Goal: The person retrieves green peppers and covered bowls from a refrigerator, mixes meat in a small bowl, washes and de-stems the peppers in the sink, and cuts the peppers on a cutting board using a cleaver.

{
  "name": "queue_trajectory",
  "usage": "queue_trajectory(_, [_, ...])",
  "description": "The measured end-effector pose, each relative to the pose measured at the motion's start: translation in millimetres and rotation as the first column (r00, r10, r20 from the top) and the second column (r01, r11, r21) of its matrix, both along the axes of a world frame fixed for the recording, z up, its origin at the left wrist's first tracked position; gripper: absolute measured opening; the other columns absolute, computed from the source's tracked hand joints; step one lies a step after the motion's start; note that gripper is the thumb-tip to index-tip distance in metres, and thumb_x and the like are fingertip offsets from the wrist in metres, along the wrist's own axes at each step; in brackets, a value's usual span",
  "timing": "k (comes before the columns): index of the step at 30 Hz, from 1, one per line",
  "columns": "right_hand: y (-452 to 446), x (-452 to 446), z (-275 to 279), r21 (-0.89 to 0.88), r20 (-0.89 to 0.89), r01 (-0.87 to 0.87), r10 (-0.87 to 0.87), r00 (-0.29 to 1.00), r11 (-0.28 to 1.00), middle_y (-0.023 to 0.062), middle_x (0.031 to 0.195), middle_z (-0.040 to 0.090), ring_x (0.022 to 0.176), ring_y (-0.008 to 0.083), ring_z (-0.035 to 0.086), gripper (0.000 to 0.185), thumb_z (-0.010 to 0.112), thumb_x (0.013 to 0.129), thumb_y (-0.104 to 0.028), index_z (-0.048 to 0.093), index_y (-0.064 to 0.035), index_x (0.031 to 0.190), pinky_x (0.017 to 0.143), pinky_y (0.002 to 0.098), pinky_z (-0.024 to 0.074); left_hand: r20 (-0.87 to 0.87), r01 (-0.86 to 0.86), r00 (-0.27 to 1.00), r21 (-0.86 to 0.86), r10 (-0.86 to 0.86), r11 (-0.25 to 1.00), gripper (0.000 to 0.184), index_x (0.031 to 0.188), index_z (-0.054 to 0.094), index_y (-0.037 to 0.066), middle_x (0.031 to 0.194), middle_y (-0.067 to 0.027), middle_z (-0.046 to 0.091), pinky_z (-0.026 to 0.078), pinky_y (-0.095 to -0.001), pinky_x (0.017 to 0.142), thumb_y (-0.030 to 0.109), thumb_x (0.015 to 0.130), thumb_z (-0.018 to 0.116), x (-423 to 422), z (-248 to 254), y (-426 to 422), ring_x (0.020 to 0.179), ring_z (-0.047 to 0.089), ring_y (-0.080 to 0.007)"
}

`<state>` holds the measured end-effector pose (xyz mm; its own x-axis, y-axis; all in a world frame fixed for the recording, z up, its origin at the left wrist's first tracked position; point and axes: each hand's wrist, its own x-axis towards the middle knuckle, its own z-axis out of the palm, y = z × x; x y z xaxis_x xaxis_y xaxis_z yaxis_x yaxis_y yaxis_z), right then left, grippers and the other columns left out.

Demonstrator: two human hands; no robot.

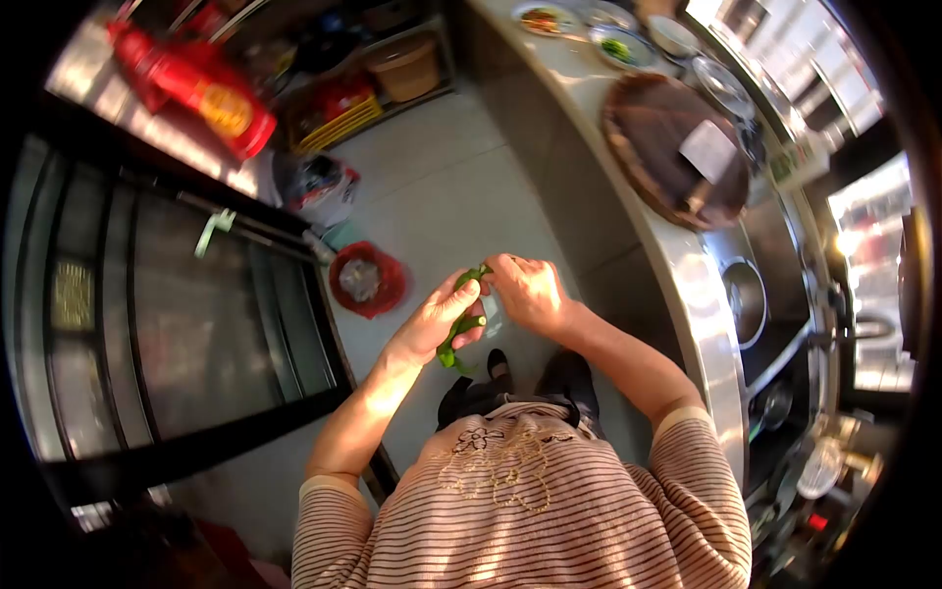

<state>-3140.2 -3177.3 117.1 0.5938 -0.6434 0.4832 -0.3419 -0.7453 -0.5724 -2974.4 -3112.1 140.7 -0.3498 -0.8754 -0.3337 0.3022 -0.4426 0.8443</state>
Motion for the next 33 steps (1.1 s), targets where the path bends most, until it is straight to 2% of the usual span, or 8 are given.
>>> queue_trajectory(2, [1.2,41.5,-18.7,0.018,0.047,-0.048,0.047,0.998,0.999,0.0093,0.068,0.058,0.060,0.0226,0.061,0.005,0.052,0.083,-0.006,0.050,-0.0017,0.083,0.050,0.0339,0.0469,0.000,-0.196,0.981,0.002,0.196,0.981,0.035,0.106,0.046,0.005,0.070,-0.0042,0.047,0.032,-0.0200,0.042,0.038,0.095,0.042,24.9,-10.9,14.2,0.050,0.044,-0.0096])
queue_trajectory(4, [14.2,89.4,-27.9,0.470,0.240,-0.064,-0.058,0.969,0.880,0.0079,0.066,0.055,0.058,0.0178,0.057,0.012,0.050,0.087,-0.012,0.051,-0.0009,0.085,0.051,0.0316,0.0446,0.035,-0.397,0.917,0.011,0.396,0.918,0.033,0.105,0.046,0.006,0.068,-0.0038,0.046,0.034,-0.0207,0.046,0.037,0.095,0.043,43.4,-21.9,24.3,0.050,0.043,-0.0096])
queue_trajectory(6, [14.8,128.9,-33.6,0.879,0.159,-0.051,-0.189,0.969,0.473,0.0030,0.063,0.049,0.057,0.0103,0.047,0.024,0.046,0.093,-0.022,0.053,-0.0001,0.086,0.051,0.0274,0.0392,0.081,-0.573,0.819,0.060,0.568,0.817,0.032,0.104,0.046,0.006,0.069,-0.0036,0.046,0.034,-0.0208,0.045,0.036,0.095,0.043,68.9,-35.2,36.6,0.050,0.044,-0.0098])
queue_trajectory(9, [1.1,182.4,-79.4,0.983,0.101,-0.057,-0.257,0.961,0.172,-0.0010,0.062,0.045,0.056,0.0098,0.043,0.023,0.049,0.091,-0.022,0.053,-0.0005,0.085,0.048,0.0268,0.0359,0.091,-0.757,0.652,0.138,0.753,0.639,0.028,0.100,0.047,0.008,0.067,-0.0047,0.047,0.033,-0.0208,0.043,0.035,0.095,0.044,117.0,-70.7,62.5,0.049,0.042,-0.0101])
queue_trajectory(19, [-28.8,388.7,-277.8,0.797,-0.361,0.196,0.190,0.913,0.572,0.0137,0.071,0.063,0.043,0.0221,0.056,0.031,0.054,0.082,-0.026,0.061,-0.0095,0.107,0.050,0.0342,0.0483,0.018,-0.857,0.217,0.483,0.976,0.182,0.030,0.102,0.047,0.007,0.070,-0.0094,0.054,0.040,-0.0308,0.051,0.036,0.093,0.046,264.1,-126.9,86.0,0.055,0.049,-0.0189])
queue_trajectory(23, [-35.6,445.0,-313.0,0.684,-0.432,0.210,0.156,0.888,0.699,0.0163,0.090,0.065,0.083,0.0291,0.064,0.034,0.052,0.079,-0.023,0.060,-0.0130,0.111,0.075,0.0408,0.0490,0.028,-0.838,0.198,0.523,0.980,0.154,0.029,0.102,0.048,0.007,0.073,-0.0099,0.055,0.042,-0.0305,0.055,0.035,0.094,0.045,304.9,-135.2,59.9,0.059,0.050,-0.0183])
queue_trajectory(29, [-59.3,481.2,-314.9,0.726,-0.509,0.163,0.363,0.781,0.668,0.0186,0.099,0.063,0.090,0.0386,0.060,0.031,0.043,0.084,-0.026,0.060,-0.0095,0.104,0.079,0.0459,0.0470,0.111,-0.889,0.233,0.426,0.966,0.166,0.027,0.101,0.047,0.005,0.077,-0.0105,0.056,0.042,-0.0288,0.056,0.030,0.092,0.048,342.3,-144.9,24.4,0.061,0.051,-0.0169])
queue_trajectory(33, [-67.1,470.6,-190.9,0.973,0.133,-0.209,0.494,0.860,0.102,0.0090,0.082,0.064,0.074,0.0127,0.061,0.017,0.058,0.083,-0.016,0.062,-0.0023,0.092,0.064,0.0264,0.0475,0.298,-0.942,0.250,0.294,0.921,0.161,0.018,0.102,0.045,0.004,0.077,-0.0099,0.056,0.041,-0.0251,0.053,0.016,0.090,0.050,352.0,-150.5,6.6,0.059,0.050,-0.0138])
